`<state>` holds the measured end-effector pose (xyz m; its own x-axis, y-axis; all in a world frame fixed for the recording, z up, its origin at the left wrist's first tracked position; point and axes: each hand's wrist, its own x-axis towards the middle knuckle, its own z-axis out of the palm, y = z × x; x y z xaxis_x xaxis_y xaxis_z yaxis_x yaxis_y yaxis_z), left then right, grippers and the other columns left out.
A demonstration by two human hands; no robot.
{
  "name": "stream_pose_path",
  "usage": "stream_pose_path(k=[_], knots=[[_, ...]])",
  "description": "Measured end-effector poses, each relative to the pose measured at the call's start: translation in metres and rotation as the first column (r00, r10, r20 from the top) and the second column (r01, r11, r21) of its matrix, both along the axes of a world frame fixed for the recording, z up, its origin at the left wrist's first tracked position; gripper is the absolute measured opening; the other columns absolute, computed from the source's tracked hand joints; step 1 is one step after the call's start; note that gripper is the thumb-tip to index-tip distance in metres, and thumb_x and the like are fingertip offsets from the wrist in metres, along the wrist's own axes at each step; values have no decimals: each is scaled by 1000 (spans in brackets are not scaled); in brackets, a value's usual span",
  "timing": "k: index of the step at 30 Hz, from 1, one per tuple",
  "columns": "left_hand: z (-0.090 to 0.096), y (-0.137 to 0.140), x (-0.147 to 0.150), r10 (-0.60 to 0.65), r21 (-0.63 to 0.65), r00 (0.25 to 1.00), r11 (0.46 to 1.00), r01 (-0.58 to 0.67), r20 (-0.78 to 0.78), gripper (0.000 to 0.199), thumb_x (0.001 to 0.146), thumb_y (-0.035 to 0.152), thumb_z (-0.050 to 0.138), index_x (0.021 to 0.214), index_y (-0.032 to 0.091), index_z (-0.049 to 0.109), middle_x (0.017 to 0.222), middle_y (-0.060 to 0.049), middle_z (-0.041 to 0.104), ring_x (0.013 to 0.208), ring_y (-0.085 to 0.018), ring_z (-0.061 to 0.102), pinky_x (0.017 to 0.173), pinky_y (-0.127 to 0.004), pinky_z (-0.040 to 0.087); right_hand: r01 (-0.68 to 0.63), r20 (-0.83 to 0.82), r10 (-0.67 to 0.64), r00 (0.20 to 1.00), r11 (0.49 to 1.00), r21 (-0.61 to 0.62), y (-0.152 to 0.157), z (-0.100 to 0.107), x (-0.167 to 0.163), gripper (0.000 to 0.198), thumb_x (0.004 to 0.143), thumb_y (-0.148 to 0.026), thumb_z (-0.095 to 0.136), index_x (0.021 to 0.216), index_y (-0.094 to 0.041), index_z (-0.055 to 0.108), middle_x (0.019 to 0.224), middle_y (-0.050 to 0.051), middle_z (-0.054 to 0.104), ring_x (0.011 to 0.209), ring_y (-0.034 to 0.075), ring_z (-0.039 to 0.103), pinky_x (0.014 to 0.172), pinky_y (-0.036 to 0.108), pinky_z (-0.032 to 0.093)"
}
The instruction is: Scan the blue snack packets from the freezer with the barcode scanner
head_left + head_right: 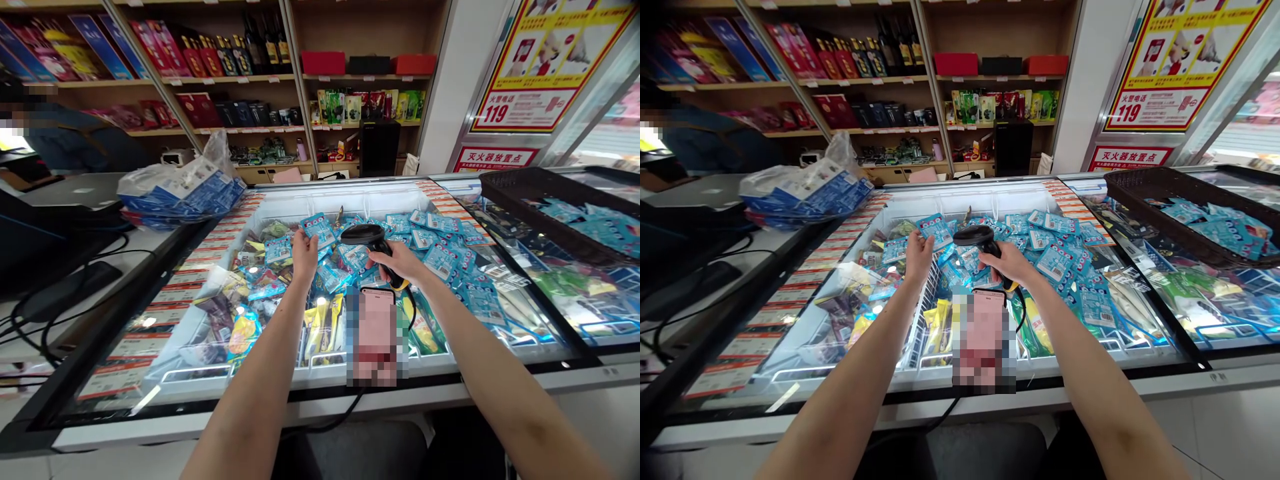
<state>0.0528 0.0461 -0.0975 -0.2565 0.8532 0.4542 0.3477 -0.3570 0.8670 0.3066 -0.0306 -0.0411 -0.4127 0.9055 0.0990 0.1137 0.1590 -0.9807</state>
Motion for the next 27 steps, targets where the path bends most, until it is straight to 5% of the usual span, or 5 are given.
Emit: stream_pose_path(k=[6, 14, 18, 22, 27], knots=[[9, -13, -4, 175, -31, 973, 983, -182, -153, 33, 93, 32, 47, 120, 13, 50, 81, -5, 61, 72, -17, 59, 69, -30, 47, 20, -73, -27, 997, 996, -87, -1, 2, 9, 28, 84, -43, 64, 96, -18, 56, 87, 7, 72, 44, 11, 57, 38, 24, 45], [25, -44, -68, 370, -10, 741, 892, -453, -561, 42, 93, 25, 44, 129, 5, 49, 106, -17, 65, 101, -30, 61, 90, -48, 46, 38, -145, -61, 988, 986, -161, 0, -3, 24, 29, 84, -41, 65, 97, -17, 56, 85, 9, 72, 44, 12, 57, 37, 24, 46], [22, -53, -68, 448, 119, 639, 864, -489, -626, 77, 84, 27, 59, 148, 2, 24, 143, -29, 38, 134, -41, 35, 108, -60, 29, 50, -161, -81, 984, 981, -185, 0, -5, 27, 28, 84, -41, 65, 97, -18, 56, 83, 8, 73, 43, 12, 56, 36, 24, 45], [22, -52, -30, 44, 165, 641, 978, 130, -766, 51, 92, 30, 49, 141, 17, 43, 146, -18, 42, 138, -30, 36, 113, -51, 31, 52, -139, -81, 987, 979, -199, -1, -4, 28, 29, 82, -42, 67, 94, -18, 55, 82, 7, 73, 43, 11, 56, 36, 24, 45], [22, -41, 29, -358, -71, 482, 853, 517, -800, 51, 96, 27, 37, 146, 23, 38, 155, -10, 36, 147, -26, 23, 116, -50, 26, 69, -104, -90, 990, 979, -191, -2, -3, 29, 30, 83, -44, 67, 94, -18, 55, 84, 9, 73, 43, 11, 57, 36, 23, 45]])
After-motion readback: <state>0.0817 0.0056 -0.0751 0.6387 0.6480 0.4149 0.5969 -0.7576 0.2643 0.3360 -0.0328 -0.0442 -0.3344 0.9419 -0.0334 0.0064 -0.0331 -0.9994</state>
